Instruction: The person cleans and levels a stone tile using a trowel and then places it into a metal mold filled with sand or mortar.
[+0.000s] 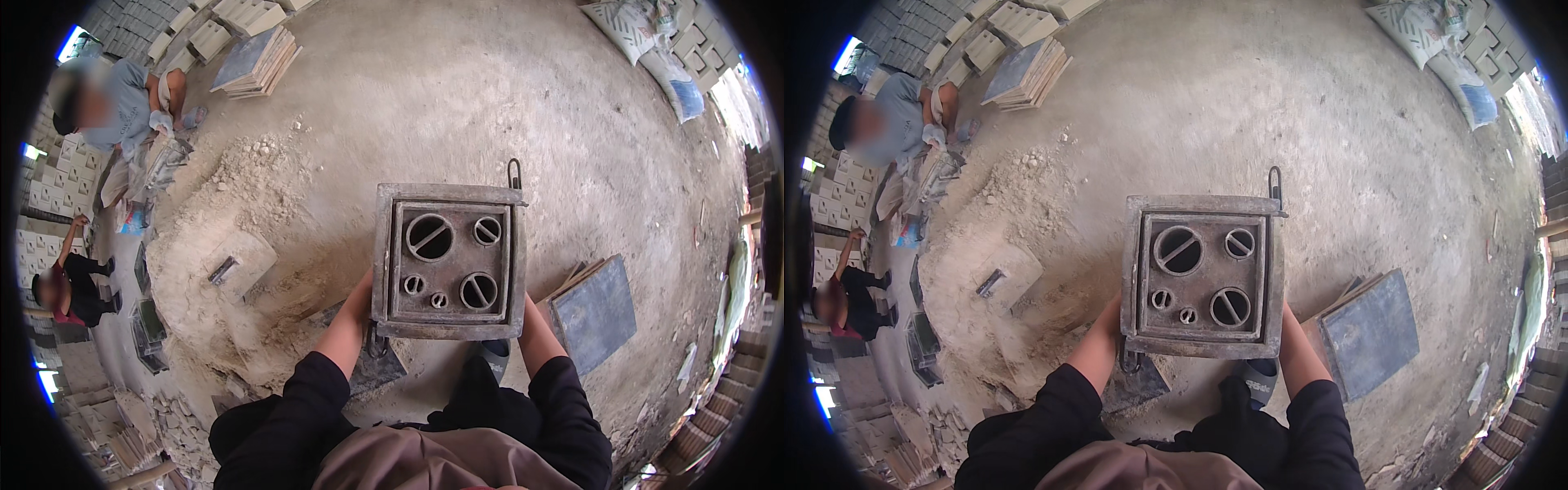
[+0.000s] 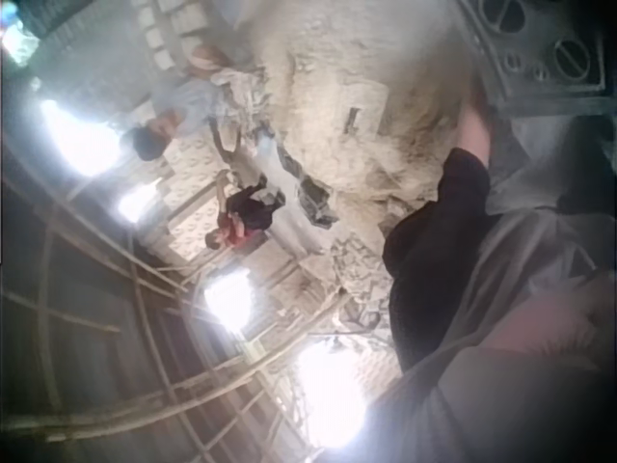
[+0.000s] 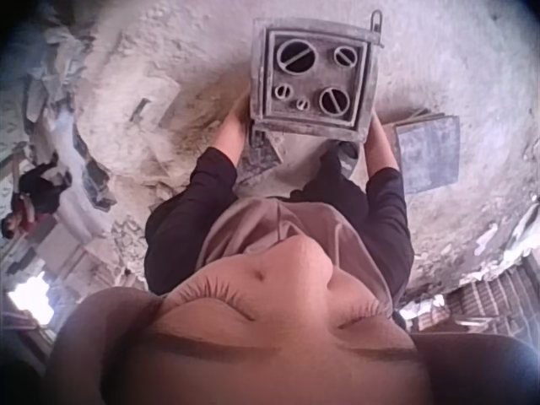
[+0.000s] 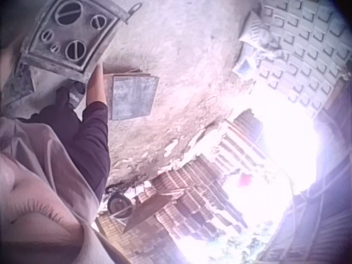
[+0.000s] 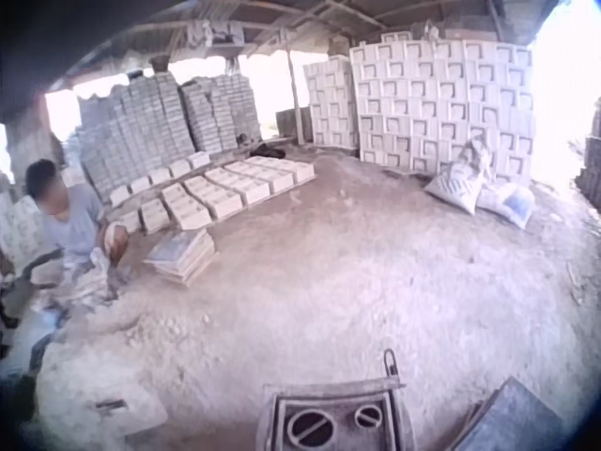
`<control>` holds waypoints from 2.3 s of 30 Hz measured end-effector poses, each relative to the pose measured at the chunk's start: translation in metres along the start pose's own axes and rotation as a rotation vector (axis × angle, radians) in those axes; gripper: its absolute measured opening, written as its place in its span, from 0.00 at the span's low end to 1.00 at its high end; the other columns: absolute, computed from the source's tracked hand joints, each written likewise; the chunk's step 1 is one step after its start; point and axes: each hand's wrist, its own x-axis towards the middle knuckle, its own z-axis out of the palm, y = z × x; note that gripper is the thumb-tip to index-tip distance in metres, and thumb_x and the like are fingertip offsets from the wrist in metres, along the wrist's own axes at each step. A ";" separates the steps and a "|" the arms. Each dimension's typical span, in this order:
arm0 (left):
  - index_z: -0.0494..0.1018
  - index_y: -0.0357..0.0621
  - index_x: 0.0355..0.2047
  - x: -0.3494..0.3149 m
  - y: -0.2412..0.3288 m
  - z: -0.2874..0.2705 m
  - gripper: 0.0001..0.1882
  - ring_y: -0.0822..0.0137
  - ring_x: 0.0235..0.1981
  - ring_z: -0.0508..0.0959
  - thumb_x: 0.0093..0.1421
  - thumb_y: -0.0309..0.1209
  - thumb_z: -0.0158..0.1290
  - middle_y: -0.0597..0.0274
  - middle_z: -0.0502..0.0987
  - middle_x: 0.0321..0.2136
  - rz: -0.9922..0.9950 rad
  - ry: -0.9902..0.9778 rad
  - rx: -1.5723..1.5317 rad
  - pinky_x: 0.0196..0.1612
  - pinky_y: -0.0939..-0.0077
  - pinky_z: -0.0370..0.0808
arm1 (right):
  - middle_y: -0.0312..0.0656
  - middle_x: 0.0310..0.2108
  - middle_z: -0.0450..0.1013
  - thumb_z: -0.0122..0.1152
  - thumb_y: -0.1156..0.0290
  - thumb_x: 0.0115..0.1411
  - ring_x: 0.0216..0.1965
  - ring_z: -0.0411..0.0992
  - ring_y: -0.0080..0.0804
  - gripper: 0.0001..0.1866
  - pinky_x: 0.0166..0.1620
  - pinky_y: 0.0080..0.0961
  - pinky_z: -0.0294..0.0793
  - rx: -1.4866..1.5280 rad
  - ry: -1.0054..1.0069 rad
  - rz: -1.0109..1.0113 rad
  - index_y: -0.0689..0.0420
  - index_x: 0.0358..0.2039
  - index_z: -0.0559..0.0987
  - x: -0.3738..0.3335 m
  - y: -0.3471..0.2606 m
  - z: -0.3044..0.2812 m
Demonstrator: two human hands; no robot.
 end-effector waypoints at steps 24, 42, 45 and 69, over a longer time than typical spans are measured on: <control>0.55 0.33 0.56 -0.018 0.013 0.015 0.35 0.59 0.57 0.59 0.60 0.52 0.38 0.53 0.62 0.54 0.011 0.418 0.208 0.59 0.68 0.51 | 0.44 0.54 0.61 0.36 0.49 0.62 0.54 0.60 0.33 0.30 0.54 0.26 0.59 0.072 0.061 -0.066 0.59 0.56 0.62 -0.055 -0.037 0.030; 0.37 0.47 0.62 -0.046 0.044 0.097 0.33 0.49 0.63 0.38 0.62 0.47 0.32 0.47 0.37 0.62 0.585 0.838 1.491 0.59 0.45 0.44 | 0.49 0.62 0.46 0.43 0.65 0.60 0.63 0.42 0.42 0.28 0.62 0.33 0.41 -0.118 0.170 -0.854 0.60 0.59 0.54 -0.107 -0.095 0.033; 0.44 0.49 0.62 -0.041 0.023 0.111 0.34 0.49 0.63 0.42 0.60 0.52 0.35 0.50 0.41 0.62 0.498 0.635 1.844 0.58 0.41 0.41 | 0.50 0.59 0.50 0.52 0.66 0.56 0.61 0.48 0.42 0.25 0.61 0.35 0.44 -0.724 0.238 -1.011 0.55 0.54 0.63 -0.133 -0.089 0.057; 0.63 0.54 0.54 -0.051 0.016 0.099 0.39 0.59 0.62 0.49 0.44 0.60 0.51 0.57 0.51 0.60 0.678 0.641 1.646 0.59 0.45 0.44 | 0.40 0.30 0.61 0.55 0.64 0.43 0.39 0.62 0.37 0.09 0.37 0.39 0.60 -1.729 0.386 -0.788 0.56 0.16 0.74 -0.151 -0.062 0.122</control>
